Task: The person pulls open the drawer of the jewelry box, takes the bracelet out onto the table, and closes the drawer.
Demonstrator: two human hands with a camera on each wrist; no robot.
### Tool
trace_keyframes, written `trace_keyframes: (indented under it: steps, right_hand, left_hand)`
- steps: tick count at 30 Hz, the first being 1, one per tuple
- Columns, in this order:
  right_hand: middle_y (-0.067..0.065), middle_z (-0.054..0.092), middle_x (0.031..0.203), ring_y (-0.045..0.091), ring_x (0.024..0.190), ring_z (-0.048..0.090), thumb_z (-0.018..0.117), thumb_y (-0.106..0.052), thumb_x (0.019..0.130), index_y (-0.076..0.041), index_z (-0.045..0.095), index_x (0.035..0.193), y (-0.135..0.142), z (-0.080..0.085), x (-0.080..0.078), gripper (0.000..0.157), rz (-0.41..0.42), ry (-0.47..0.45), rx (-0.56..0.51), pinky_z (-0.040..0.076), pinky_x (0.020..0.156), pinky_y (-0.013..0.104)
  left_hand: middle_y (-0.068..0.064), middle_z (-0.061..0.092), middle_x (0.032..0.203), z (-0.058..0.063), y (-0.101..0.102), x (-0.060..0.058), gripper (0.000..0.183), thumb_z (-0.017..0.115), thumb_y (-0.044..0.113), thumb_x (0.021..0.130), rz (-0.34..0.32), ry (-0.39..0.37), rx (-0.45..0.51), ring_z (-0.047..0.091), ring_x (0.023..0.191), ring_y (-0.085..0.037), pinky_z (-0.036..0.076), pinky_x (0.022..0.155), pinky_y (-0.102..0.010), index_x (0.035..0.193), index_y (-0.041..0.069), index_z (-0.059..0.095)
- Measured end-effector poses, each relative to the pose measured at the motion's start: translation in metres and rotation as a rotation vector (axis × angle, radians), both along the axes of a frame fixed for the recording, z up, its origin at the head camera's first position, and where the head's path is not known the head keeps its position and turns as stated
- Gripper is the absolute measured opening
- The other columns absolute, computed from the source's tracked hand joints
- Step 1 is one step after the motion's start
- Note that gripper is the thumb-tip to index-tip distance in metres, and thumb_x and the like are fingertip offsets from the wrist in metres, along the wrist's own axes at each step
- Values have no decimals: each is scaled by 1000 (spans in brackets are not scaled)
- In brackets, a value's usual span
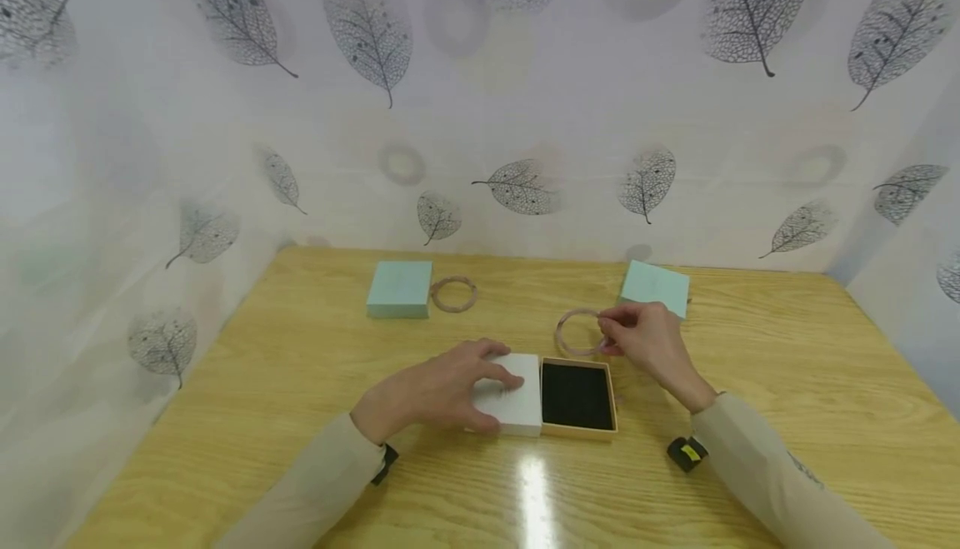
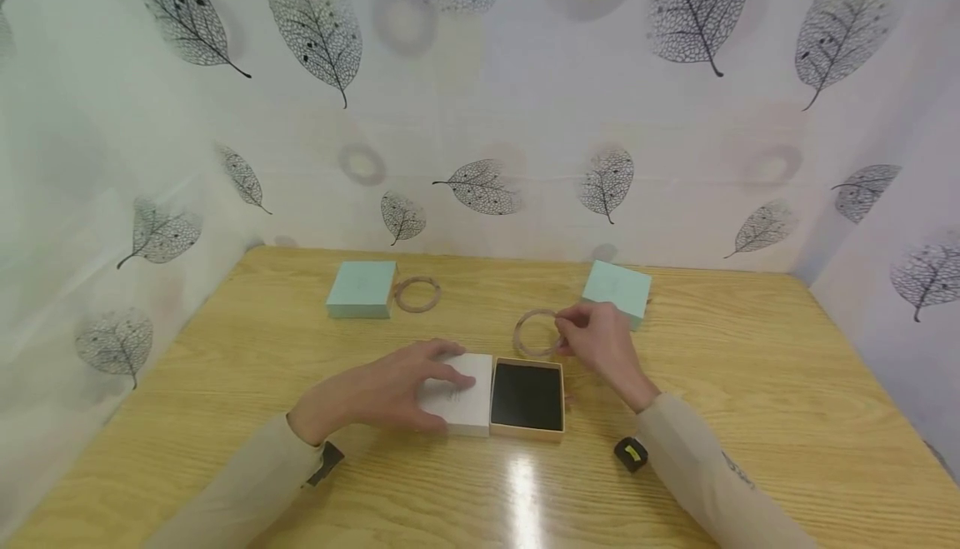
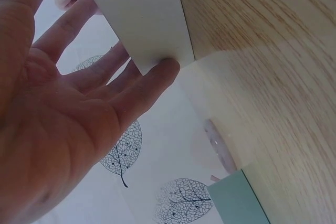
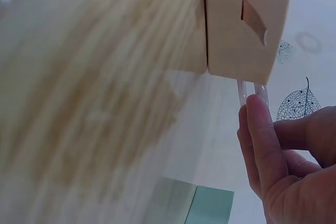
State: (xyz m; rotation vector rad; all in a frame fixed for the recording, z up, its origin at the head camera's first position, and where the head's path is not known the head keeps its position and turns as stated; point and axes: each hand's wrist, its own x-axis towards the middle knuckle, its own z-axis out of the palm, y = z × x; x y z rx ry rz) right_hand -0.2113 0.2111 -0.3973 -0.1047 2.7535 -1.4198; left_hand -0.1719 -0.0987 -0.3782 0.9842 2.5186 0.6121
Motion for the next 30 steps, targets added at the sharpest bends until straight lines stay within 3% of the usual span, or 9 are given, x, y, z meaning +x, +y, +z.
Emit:
trace_keyframes:
  steps: [8,25,30]
  right_hand:
    - [21,76,91,20,68,76,62,-9,100,9,72,112,0,-2,-6,24,3,9,59,63,61,31]
    - [16,77,82,17,61,73,61,-9,98,8,74,108,-11,2,-30,24,93,58,247,59,56,28]
    - [22,77,87,20,61,74,61,-7,98,11,73,110,-14,5,-40,25,125,63,303,59,56,29]
  left_hand:
    - [-12,41,160,0,0,0,54,83,34,86,-11,18,-2,42,146,-33,39,120,-50,137,22,67]
    - [-11,40,161,-1,-1,-1,55,83,35,87,-6,7,-6,39,148,-33,37,122,-50,137,23,67]
    - [-10,39,162,-2,-1,-2,55,83,35,87,-2,-2,-3,38,149,-33,37,122,-50,138,24,66]
